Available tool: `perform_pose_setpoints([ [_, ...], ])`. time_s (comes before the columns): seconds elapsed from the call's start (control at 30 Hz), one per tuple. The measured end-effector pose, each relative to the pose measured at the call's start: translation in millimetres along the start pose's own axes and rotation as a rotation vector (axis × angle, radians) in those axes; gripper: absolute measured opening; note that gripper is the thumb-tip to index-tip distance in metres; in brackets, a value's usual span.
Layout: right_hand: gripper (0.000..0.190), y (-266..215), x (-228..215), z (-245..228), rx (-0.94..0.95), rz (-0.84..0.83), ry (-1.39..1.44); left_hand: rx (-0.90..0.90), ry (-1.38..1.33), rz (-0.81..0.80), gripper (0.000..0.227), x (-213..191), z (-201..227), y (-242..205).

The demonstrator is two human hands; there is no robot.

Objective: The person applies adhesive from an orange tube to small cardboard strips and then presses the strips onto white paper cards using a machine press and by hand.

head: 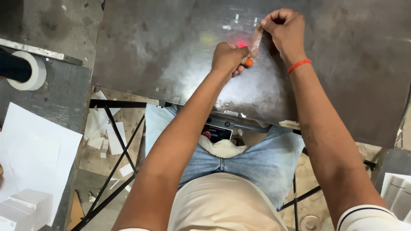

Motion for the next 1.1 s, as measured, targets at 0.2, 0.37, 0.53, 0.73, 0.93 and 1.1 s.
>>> perform_pose_setpoints([
  [0.2, 0.009, 5.1, -2.6, 0.7, -0.122, 0.034, -0.216, -0.030, -0.005, 0.017, 0.024, 1.9, 2.6, 0.6],
  [0.37, 0.010, 4.9, -7.0, 4.8, -0.099, 0.052, -0.249, -0.031, 0.014, 0.019, 0.021, 2.4, 8.9, -3.1],
  [0.53, 0.007, 7.1, -6.9, 7.1, -0.095, 0.032, -0.279, -0.083, 0.012, 0.050, 0.021, 2.7, 10.5, -6.0],
  [0.73, 0.005, 7.2, -6.2, 2.4, -0.120, 0.048, -0.368, -0.094, 0.018, 0.003, 0.022, 7.7, 10.8, -8.0],
  [0.93, 0.005, 8.2, -2.9, 2.9, -0.142, 0.072, -0.383, -0.082, 0.030, 0.007, 0.022, 4.8, 14.4, -9.5],
  [1.1, 0.005, 7.3, -4.3, 3.7, -0.120, 0.081, -0.374, -0.090, 0.036, -0.001, 0.023, 6.0, 15.4, -9.3],
])
Point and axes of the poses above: each hand's wrist, its own y-axis towards the middle knuckle, its own x-axis out of the palm, z = x × y, the point moved 8 cm from there along y, towards the middle knuckle, and after that the axes turned 2 degrees about -y, right-handed, at the moved point
